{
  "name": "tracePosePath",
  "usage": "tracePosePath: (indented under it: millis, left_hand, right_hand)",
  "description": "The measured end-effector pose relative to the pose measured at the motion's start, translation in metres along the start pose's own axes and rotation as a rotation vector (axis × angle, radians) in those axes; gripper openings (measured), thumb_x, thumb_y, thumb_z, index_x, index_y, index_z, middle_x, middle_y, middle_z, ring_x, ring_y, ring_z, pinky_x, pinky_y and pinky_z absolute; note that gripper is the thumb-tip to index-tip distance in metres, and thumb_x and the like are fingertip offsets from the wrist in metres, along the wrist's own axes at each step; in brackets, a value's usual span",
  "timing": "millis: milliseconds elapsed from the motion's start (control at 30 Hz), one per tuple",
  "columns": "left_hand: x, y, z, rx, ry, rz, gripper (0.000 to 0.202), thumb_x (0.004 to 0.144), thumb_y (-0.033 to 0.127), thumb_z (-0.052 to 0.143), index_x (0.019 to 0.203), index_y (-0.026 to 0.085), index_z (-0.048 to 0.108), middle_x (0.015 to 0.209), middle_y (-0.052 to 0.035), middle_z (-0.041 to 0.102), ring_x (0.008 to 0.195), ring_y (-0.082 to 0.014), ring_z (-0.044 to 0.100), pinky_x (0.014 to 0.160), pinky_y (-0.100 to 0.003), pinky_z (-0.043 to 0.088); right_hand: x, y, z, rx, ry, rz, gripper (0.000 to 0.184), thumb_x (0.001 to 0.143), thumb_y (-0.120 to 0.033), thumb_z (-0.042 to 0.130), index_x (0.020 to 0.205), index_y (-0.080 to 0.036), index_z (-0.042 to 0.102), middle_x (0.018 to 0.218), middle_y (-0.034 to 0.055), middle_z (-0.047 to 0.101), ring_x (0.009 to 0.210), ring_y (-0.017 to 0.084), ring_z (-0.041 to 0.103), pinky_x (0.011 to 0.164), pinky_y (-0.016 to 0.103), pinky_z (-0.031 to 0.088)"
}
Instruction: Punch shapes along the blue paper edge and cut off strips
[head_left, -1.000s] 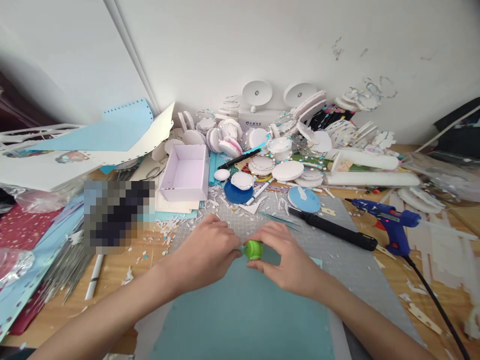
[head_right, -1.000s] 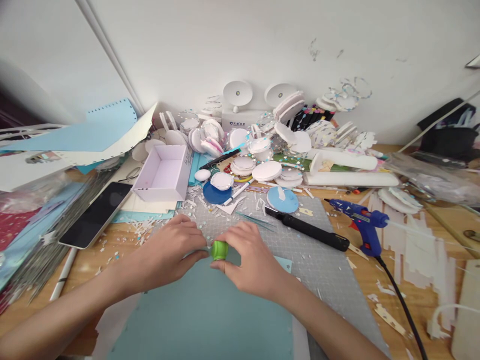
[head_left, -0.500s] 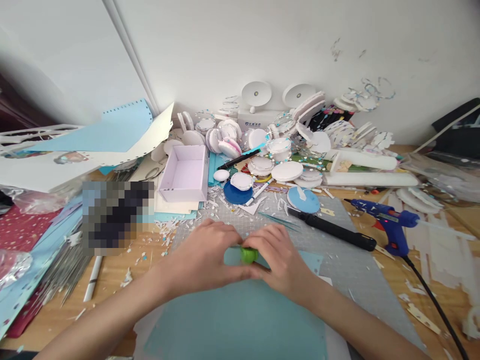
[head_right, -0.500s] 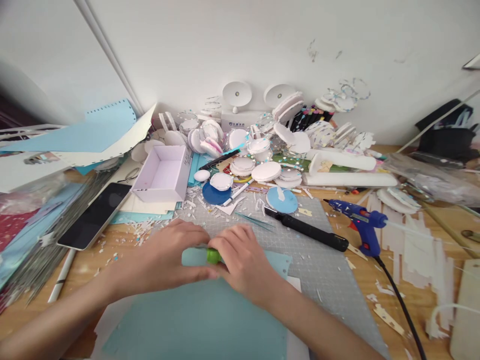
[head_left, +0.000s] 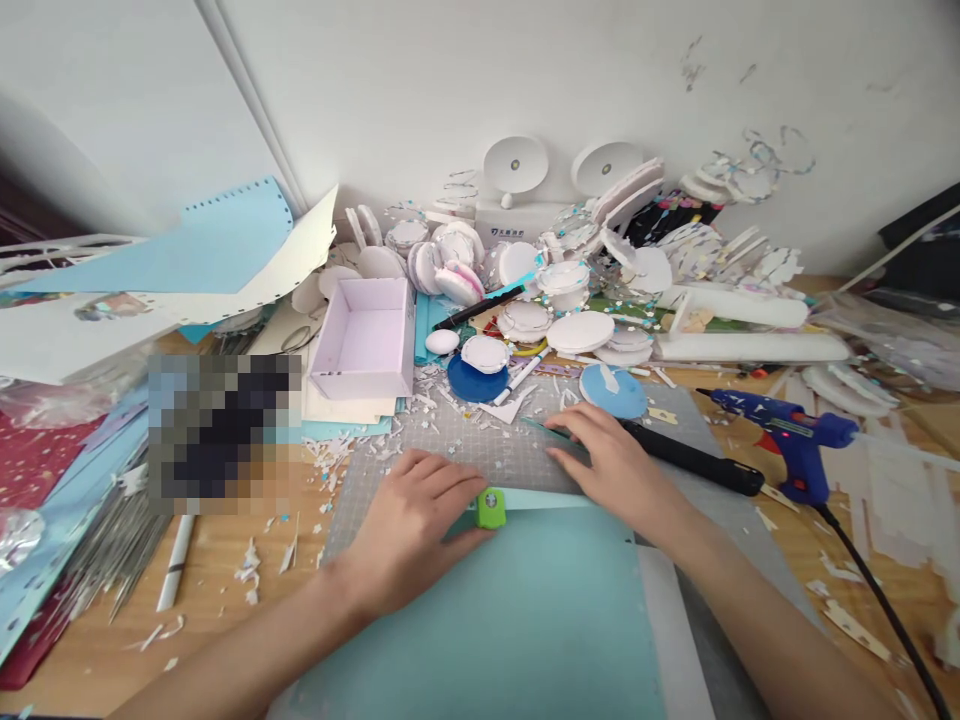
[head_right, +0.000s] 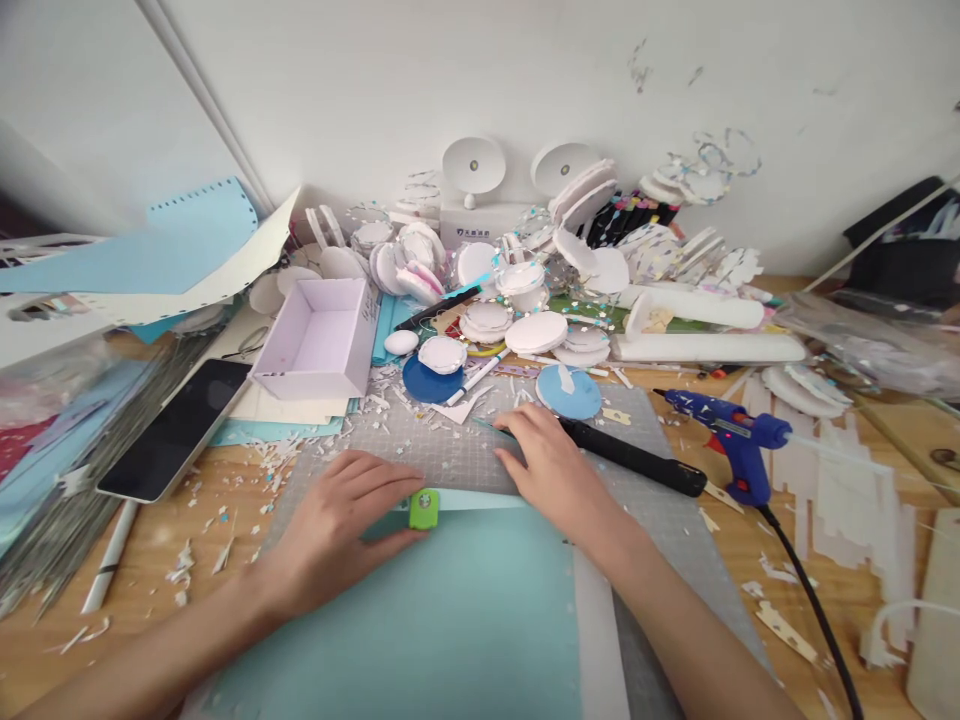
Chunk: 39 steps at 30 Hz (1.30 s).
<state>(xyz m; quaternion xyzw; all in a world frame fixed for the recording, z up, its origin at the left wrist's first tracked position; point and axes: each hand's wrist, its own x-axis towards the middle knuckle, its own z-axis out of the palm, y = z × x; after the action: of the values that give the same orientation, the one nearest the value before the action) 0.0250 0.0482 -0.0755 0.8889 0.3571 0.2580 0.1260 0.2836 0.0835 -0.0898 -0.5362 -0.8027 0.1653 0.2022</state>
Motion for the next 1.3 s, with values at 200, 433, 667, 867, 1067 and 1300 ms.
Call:
tracePosePath:
  millis: [200,433,667,867,1067,1300]
  left_hand:
    - [-0.001,0.000,0.003,0.010,0.029,0.000,0.025,0.084,0.027,0.066,0.106,0.015,0.063,0.103,-0.0041,0.071,0.085,-0.0210,0.061,0.079,-0.036,0.041]
    - [-0.002,-0.002,0.009,-0.002,0.006,-0.044,0.025,0.085,0.030,0.065,0.106,0.016,0.063,0.104,-0.0044,0.070,0.087,-0.0215,0.061,0.078,-0.036,0.041]
    - [-0.002,-0.001,0.011,-0.017,-0.013,-0.075,0.023,0.086,0.028,0.063,0.106,0.016,0.062,0.104,-0.0048,0.070,0.087,-0.0218,0.061,0.078,-0.036,0.042]
    - [-0.003,-0.001,0.010,-0.027,-0.016,-0.082,0.023,0.087,0.028,0.063,0.107,0.017,0.062,0.105,-0.0046,0.070,0.087,-0.0216,0.060,0.078,-0.036,0.042]
    - [-0.001,0.000,0.010,-0.026,-0.019,-0.087,0.022,0.087,0.029,0.062,0.105,0.017,0.064,0.103,-0.0050,0.070,0.086,-0.0211,0.061,0.078,-0.036,0.043]
    - [0.000,0.000,0.010,-0.018,0.003,-0.082,0.022,0.087,0.029,0.063,0.104,0.016,0.064,0.102,-0.0053,0.071,0.086,-0.0212,0.062,0.077,-0.036,0.045]
  right_hand:
    - [0.000,0.001,0.000,-0.020,0.082,0.016,0.009,0.086,-0.015,0.050,0.089,-0.020,0.057,0.084,0.0066,0.060,0.084,0.025,0.057,0.076,0.040,0.047]
    - [-0.010,-0.043,-0.019,0.649,0.403,0.027,0.005,0.092,-0.022,0.049,0.096,-0.025,0.048,0.091,0.0029,0.060,0.071,0.016,0.060,0.067,0.031,0.051]
    - [-0.024,-0.056,0.009,0.585,0.213,-0.215,0.018,0.091,-0.012,0.045,0.105,-0.024,0.044,0.096,0.0055,0.063,0.091,0.018,0.063,0.077,0.033,0.052]
    - [-0.024,-0.050,0.011,0.437,0.259,-0.322,0.019,0.088,-0.009,0.047,0.100,-0.025,0.046,0.095,0.0063,0.065,0.088,0.019,0.064,0.076,0.033,0.053]
    - [-0.024,-0.051,0.006,0.411,0.299,-0.282,0.015,0.087,-0.010,0.048,0.093,-0.024,0.049,0.092,0.0075,0.066,0.087,0.020,0.064,0.074,0.034,0.055]
    - [-0.025,-0.052,0.004,0.250,0.240,-0.454,0.017,0.087,-0.008,0.044,0.092,-0.024,0.048,0.096,0.0080,0.066,0.089,0.021,0.063,0.075,0.037,0.056]
